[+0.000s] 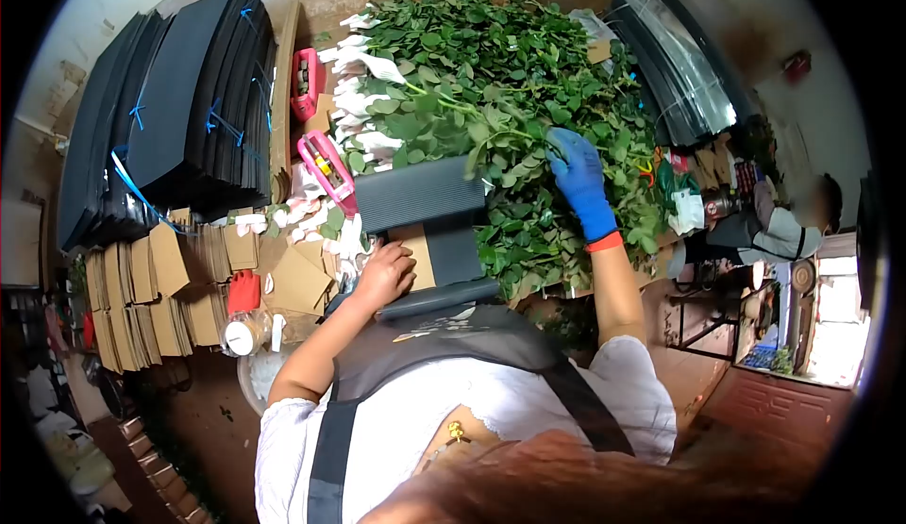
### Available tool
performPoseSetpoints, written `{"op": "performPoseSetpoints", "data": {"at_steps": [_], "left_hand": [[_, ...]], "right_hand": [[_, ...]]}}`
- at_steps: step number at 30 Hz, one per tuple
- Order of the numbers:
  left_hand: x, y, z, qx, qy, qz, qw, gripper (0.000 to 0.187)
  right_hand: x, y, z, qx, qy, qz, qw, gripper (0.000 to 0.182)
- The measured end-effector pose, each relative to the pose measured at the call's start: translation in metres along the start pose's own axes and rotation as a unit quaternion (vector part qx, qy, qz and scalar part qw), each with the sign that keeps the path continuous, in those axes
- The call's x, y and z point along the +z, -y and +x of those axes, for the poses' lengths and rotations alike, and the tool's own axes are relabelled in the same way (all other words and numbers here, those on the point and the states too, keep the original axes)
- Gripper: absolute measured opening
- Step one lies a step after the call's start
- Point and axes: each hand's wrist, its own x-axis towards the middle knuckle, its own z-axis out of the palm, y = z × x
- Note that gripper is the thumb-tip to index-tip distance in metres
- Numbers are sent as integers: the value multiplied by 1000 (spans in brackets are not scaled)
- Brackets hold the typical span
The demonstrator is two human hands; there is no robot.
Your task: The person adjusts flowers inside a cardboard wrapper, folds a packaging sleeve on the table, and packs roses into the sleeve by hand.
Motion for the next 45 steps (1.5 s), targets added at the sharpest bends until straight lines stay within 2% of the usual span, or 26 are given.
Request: {"op": "performPoseSetpoints", "data": {"at_steps": [4, 7, 9, 10, 11, 13, 15, 17, 18, 19, 20, 21, 22, 24, 27, 28, 31, 32, 33, 35, 37, 40, 41, 43, 44, 45], "left_hand": [[-12, -10, 6, -12, 3, -17, 1000, 40], [-20, -17, 11, -82, 6, -77, 994, 67], [-22, -12, 9, -200, 124, -139, 962, 84], [-11, -6, 4, -115, 12, -110, 987, 98], [-11, -7, 2, -129, 9, -156, 979, 105], [-21, -17, 8, -102, 15, -112, 988, 97], [-12, -7, 4, -62, 49, -70, 994, 54], [-5, -2, 1, -52, 47, -51, 996, 42], [-6, -3, 2, -52, 47, -52, 996, 42], [-7, -4, 2, -50, 51, -54, 996, 42], [-10, -9, 4, -58, 48, -60, 995, 45], [-16, -15, 7, -76, 52, -84, 992, 48], [-15, -15, 8, -74, 57, -91, 991, 50], [-15, -9, 6, -69, 71, -97, 990, 47], [-16, -7, 5, -54, 92, -97, 990, 40], [-20, -12, 6, -75, 108, -104, 986, 32], [-21, -12, 6, -58, 109, -89, 988, 30], [-24, -16, 8, -59, 112, -86, 988, 29], [-27, -19, 9, -61, 117, -81, 988, 29], [-26, -15, 8, -63, 115, -94, 987, 27], [-26, -16, 7, -60, 117, -78, 988, 27], [-18, -5, 2, -123, 130, -115, 977, 39], [-18, -7, 1, -150, 114, -155, 970, 53], [-28, -24, 8, -201, 72, -210, 954, 75], [-19, -14, 7, -106, 5, -182, 978, 81], [-18, -15, 7, -117, 23, -176, 977, 85]], "right_hand": [[-66, 63, 14, -121, -32, -23, 992, 43], [-44, 37, -32, -37, 149, 166, 974, 42], [-23, 15, -68, -27, 227, 258, 939, 34], [-11, 0, -90, -26, 295, 186, 937, 33], [1, -13, -112, -23, 357, 112, 927, 31], [18, -22, -143, 5, 414, 7, 910, 31], [20, -20, -153, 27, 441, -30, 897, 29], [12, -11, -144, 33, 491, -145, 859, 28], [-6, 6, -114, 79, 547, -185, 812, 29], [-6, 3, -90, 127, 550, -129, 815, 30], [-10, 7, -78, 78, 384, -143, 909, 28], [-1, 2, -65, 41, 171, -59, 983, 27], [14, -2, -45, 5, 41, -33, 999, 30], [38, -8, -10, 7, -5, -92, 996, 32], [101, -49, -3, 19, 167, -235, 957, 31], [84, -38, 14, 88, 265, -195, 940, 27], [37, -32, 20, 57, -16, 12, 998, 27], [10, -18, 22, -28, -123, -50, 991, 35], [-19, -2, 23, -59, -134, -133, 980, 45], [-41, 3, 13, -107, -77, -98, 986, 51], [-51, 0, 1, -95, -37, 38, 994, 54], [-56, 6, -28, -104, 81, 143, 981, 52], [-53, 6, -40, -110, 129, 163, 972, 51], [-29, -10, -75, -83, 242, 45, 966, 45], [-26, -16, -86, -76, 301, -20, 951, 43], [-17, -24, -99, -61, 320, -61, 944, 44]]}}
